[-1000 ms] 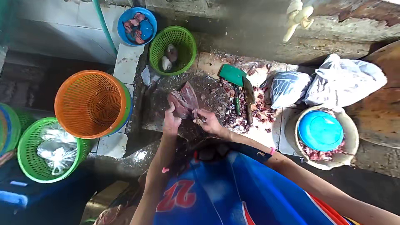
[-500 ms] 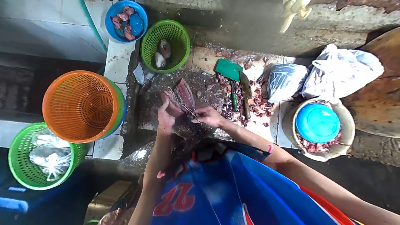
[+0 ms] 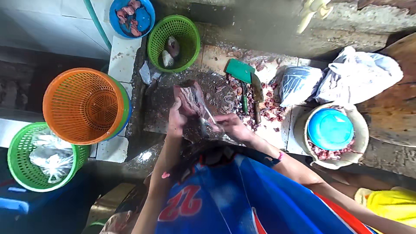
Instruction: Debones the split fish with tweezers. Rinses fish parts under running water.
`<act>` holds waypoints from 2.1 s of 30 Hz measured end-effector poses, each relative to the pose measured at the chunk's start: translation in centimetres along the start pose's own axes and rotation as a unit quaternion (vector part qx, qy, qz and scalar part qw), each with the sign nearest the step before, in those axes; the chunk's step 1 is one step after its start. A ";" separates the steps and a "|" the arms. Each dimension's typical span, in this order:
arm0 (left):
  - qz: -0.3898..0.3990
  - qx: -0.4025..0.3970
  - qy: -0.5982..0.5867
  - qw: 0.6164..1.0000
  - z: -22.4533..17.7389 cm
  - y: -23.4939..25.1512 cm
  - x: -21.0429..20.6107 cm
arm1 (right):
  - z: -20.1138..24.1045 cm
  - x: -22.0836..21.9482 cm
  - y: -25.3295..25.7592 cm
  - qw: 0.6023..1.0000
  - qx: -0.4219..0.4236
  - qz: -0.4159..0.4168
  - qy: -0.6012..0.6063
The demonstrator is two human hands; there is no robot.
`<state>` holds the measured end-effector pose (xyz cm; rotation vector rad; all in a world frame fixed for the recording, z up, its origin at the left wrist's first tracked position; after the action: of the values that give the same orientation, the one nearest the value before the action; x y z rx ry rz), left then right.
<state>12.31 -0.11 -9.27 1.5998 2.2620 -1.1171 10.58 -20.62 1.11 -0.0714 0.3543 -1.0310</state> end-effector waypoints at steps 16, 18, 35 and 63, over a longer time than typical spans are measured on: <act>-0.151 0.072 0.079 0.983 -1.7 5.4 5.7 | -6.2 0.2 2.6 0.993 -0.116 0.006 -0.014; -0.140 0.069 0.004 0.988 -1.3 4.6 4.7 | -6.7 -0.6 2.8 0.991 -0.132 0.006 0.003; -0.047 0.021 -0.091 0.995 -1.3 3.4 2.2 | -7.6 -2.7 5.0 0.997 -0.065 0.007 0.033; -0.017 0.022 -0.116 0.993 -0.6 2.5 1.1 | -5.5 -1.0 2.8 0.997 -0.078 0.004 0.020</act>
<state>14.24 1.47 -10.60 1.3693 2.1358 -1.2956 10.60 -17.74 -4.45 -0.1895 0.4698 -0.9966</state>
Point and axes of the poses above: each hand's wrist, its own y-axis towards the middle knuckle, its own x-axis out of the back of the hand, z = x × y, the point moved 9 cm from there along y, towards the middle knuckle, and after that the axes turned 8 degrees about -z, right-handed, at the moved point
